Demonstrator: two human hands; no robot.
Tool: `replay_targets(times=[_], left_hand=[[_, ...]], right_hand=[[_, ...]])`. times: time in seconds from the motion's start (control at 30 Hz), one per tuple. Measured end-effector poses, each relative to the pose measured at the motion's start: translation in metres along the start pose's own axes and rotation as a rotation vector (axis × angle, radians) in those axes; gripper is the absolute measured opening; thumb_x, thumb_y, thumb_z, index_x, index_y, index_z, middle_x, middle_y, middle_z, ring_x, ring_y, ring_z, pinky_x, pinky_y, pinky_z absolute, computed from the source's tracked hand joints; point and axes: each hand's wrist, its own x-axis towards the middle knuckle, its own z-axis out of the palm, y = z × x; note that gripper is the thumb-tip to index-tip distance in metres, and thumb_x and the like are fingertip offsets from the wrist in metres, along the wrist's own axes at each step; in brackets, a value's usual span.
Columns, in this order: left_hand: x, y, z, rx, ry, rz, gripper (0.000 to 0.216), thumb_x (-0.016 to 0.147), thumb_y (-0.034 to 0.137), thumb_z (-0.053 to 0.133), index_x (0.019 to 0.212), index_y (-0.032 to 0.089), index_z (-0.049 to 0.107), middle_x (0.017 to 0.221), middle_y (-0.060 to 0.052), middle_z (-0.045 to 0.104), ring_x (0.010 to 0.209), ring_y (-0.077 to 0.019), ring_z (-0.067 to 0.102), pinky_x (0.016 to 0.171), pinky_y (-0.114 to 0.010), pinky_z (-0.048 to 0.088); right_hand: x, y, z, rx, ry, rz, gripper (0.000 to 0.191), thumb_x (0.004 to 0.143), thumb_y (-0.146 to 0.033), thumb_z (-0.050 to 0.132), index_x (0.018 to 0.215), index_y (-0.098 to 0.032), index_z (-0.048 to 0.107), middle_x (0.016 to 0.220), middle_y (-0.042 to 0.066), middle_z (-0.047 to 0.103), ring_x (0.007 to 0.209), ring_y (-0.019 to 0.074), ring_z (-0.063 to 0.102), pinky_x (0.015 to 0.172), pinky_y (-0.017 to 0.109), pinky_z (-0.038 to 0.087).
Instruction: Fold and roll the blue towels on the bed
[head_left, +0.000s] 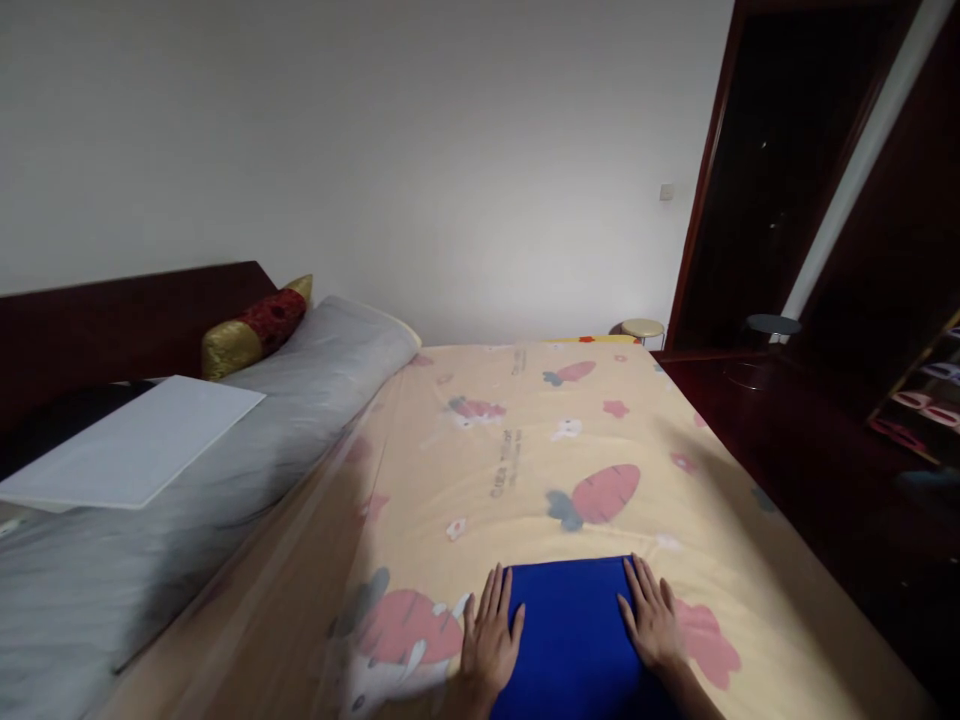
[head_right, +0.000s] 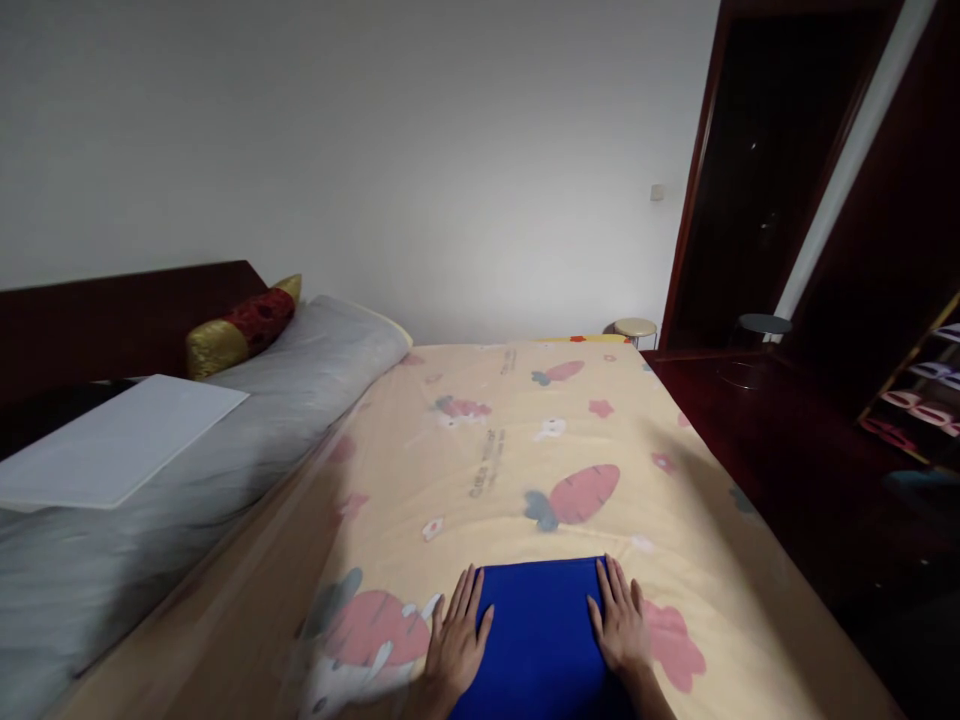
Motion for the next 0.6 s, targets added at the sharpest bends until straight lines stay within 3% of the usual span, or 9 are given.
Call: replay_targets(times=[0.17, 0.3, 0.37, 0.47, 0.6], left_hand=[[0.007, 0.005, -0.002, 0.011, -0.077, -0.018, 0.055, 0.094, 0.043, 0.022, 0.146, 0.03, 0.012, 0.156, -0.001, 0.021, 0.143, -0.0206, 0.024, 0.115, -0.052, 0.021], [0.022, 0.009, -0.025, 0.048, -0.231, -0.039, 0.059, 0.09, 0.046, 0.03, 0.145, 0.025, 0.023, 0.155, -0.004, 0.023, 0.144, -0.0242, 0.02, 0.117, -0.056, 0.013], [0.02, 0.02, -0.034, 0.043, -0.218, -0.054, 0.06, 0.089, 0.045, 0.032, 0.144, 0.022, 0.023, 0.156, -0.004, 0.021, 0.145, -0.0258, 0.016, 0.117, -0.058, 0.01], [-0.006, 0.054, -0.027, -0.033, -0.128, 0.023, 0.058, 0.092, 0.041, 0.028, 0.145, 0.025, 0.013, 0.156, -0.001, 0.019, 0.145, -0.0237, 0.017, 0.117, -0.056, 0.015], [-0.07, 0.1, 0.009, -0.105, -0.029, 0.215, 0.055, 0.094, 0.034, 0.027, 0.144, 0.032, 0.005, 0.153, 0.004, 0.027, 0.14, -0.0184, 0.031, 0.113, -0.047, 0.031]], right_hand=[[0.007, 0.0, 0.007, -0.01, 0.003, -0.015, 0.062, 0.093, -0.057, 0.022, 0.146, -0.027, 0.019, 0.155, 0.001, 0.022, 0.143, 0.02, 0.019, 0.116, 0.05, 0.021], [0.011, -0.009, -0.006, -0.017, -0.015, 0.014, 0.062, 0.092, -0.055, 0.029, 0.144, -0.021, 0.031, 0.153, 0.004, 0.027, 0.142, 0.0242, 0.024, 0.116, 0.053, 0.019], [0.002, -0.026, -0.01, -0.016, 0.014, 0.035, 0.063, 0.092, -0.054, 0.03, 0.143, -0.018, 0.031, 0.152, 0.007, 0.026, 0.142, 0.0265, 0.023, 0.116, 0.055, 0.017], [-0.03, -0.061, -0.004, 0.029, 0.037, -0.045, 0.062, 0.093, -0.054, 0.027, 0.144, -0.019, 0.026, 0.153, 0.005, 0.022, 0.142, 0.0249, 0.021, 0.116, 0.052, 0.02], [-0.086, -0.091, 0.015, 0.09, -0.036, -0.177, 0.05, 0.095, -0.04, 0.025, 0.144, -0.026, 0.028, 0.152, 0.002, 0.025, 0.14, 0.0217, 0.026, 0.114, 0.048, 0.03]])
